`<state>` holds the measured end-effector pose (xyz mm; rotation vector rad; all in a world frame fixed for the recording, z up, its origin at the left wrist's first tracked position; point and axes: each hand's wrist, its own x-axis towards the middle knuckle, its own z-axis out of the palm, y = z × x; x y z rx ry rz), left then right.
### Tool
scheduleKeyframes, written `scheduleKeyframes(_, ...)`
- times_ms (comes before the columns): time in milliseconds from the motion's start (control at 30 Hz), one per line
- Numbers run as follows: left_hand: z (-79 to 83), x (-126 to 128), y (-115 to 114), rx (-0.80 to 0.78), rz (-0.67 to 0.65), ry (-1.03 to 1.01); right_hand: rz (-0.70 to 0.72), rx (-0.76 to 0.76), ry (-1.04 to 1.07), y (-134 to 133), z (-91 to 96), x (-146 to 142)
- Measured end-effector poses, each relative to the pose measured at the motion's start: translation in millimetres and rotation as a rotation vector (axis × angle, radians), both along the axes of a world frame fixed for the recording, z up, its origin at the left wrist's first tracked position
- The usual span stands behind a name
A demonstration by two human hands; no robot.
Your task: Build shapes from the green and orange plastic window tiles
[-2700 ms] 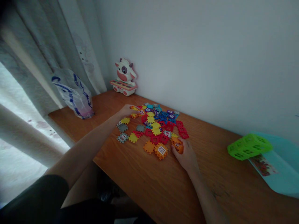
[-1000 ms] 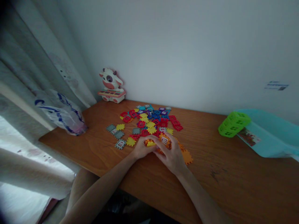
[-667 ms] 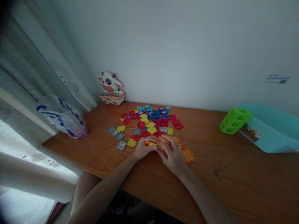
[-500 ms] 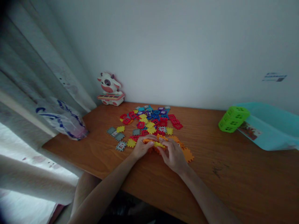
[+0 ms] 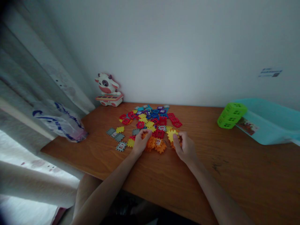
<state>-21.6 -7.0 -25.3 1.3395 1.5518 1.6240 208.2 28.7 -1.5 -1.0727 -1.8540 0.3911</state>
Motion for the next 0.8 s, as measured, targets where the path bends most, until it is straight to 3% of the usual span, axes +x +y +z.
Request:
scheduleKeyframes(133,3.9,8.3,-9.4,0.017,-0.108,0.190,0.078,0.048,-0.156,5.5,-1.9,0.0)
scheduleKeyframes(233,5.3,15.3,-16.8,0.048,-0.200,0.340,0.147,0.145,-0.157,8.4,-4.6,-3.4)
scheduleKeyframes(400,0.8,18.3,-20.3,0.049,-0.149,0.689,0.088,0.242,-0.120,11.4,-6.1,-4.1)
scheduleKeyframes(467,-0.1,17.2,-19.9,0.034,-0.146,0.716,0.054,0.183,-0.089,10.6,-5.6,-3.2)
scheduleKeyframes(667,4.8,15.9,-20.7,0.040,-0.233,0.755,0.006,-0.181,0.015,5.2,2.1,-3.4)
scheduleKeyframes(733,6.2,16.2,-21.3,0.041,-0.237,0.754,0.030,-0.278,0.038,6.6,7.2,-1.9)
scheduleKeyframes(800,6.8,16.3,-21.7,0.043,-0.242,0.752,0.118,-0.467,0.051,10.1,12.8,3.1)
